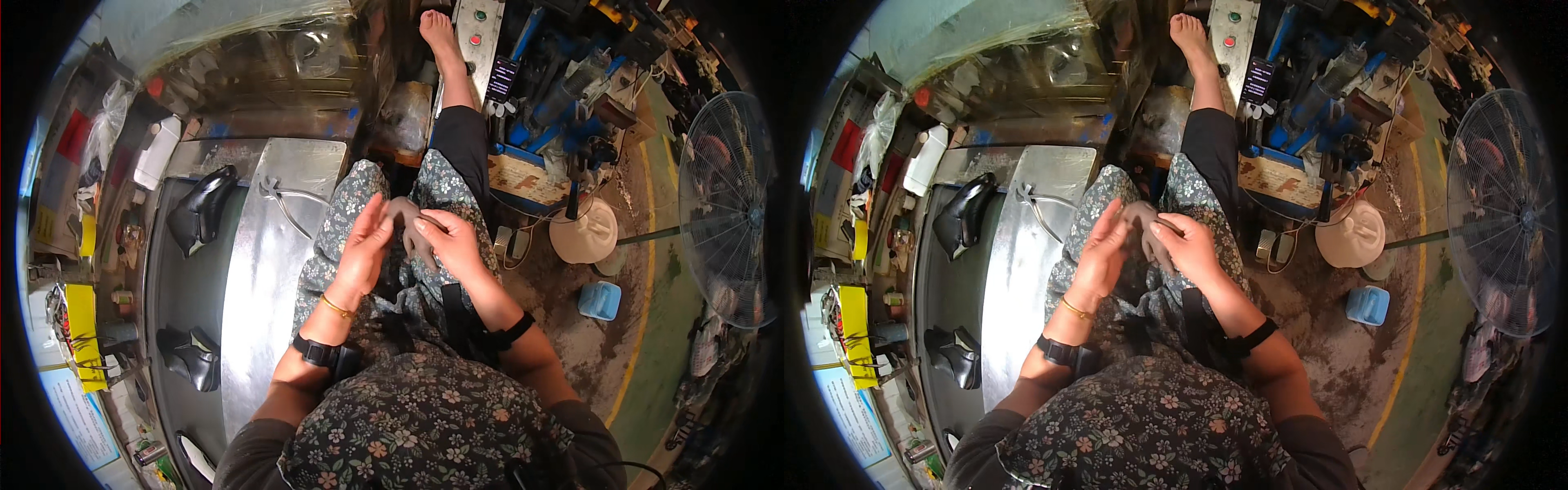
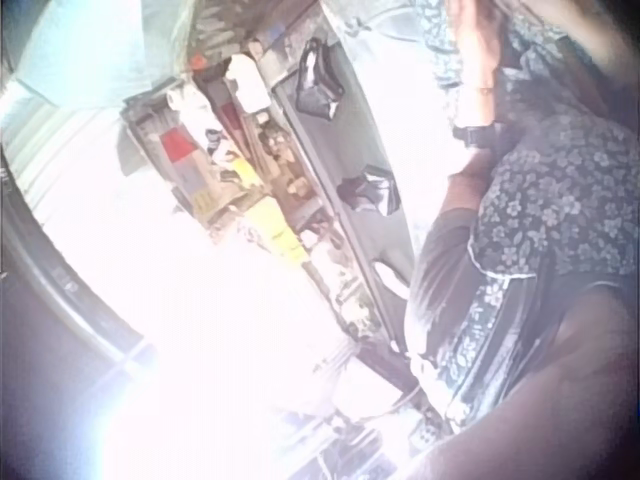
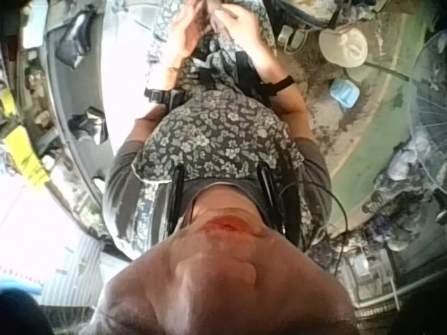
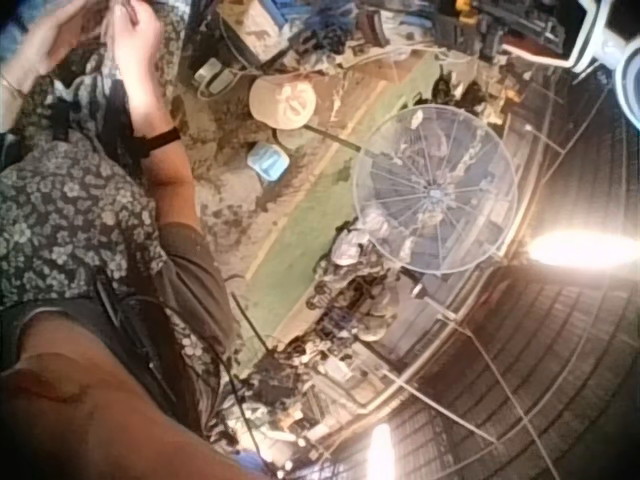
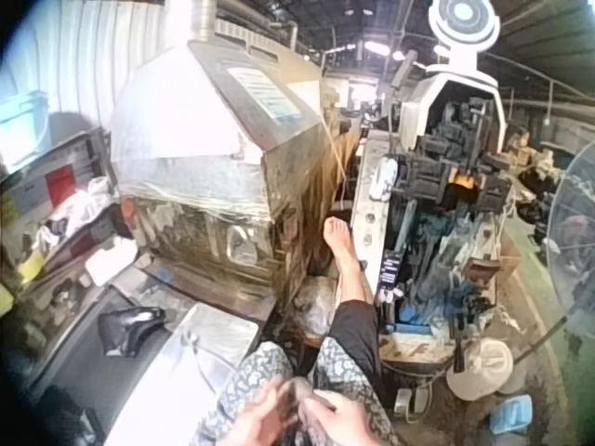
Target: Applying adhesive and assembling shoe components in a factory setting.
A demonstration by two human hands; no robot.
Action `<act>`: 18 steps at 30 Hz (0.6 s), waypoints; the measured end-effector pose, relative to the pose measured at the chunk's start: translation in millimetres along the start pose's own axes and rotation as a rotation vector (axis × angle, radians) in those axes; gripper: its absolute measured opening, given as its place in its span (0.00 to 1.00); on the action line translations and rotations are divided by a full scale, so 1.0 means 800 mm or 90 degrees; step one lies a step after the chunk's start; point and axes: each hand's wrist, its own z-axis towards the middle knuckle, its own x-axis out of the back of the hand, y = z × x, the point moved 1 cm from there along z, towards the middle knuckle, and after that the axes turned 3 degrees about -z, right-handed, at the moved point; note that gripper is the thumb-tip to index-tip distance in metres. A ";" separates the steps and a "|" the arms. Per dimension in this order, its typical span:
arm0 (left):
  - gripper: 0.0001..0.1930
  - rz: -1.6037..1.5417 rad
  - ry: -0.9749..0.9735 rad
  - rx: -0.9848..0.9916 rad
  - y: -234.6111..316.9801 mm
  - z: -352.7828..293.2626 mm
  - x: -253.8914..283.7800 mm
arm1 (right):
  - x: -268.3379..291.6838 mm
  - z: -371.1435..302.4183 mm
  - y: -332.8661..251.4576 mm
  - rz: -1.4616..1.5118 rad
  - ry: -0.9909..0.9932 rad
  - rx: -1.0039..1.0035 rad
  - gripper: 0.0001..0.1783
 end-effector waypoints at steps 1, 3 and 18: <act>0.29 -0.101 0.002 0.120 0.005 -0.006 -0.004 | -0.004 -0.006 -0.005 -0.090 0.022 0.044 0.19; 0.31 -0.174 -0.006 0.112 -0.009 -0.003 0.003 | -0.014 -0.009 -0.010 -0.299 0.011 0.194 0.21; 0.20 -0.310 -0.097 0.146 0.000 -0.003 0.022 | 0.000 -0.002 0.015 0.155 0.013 -0.062 0.16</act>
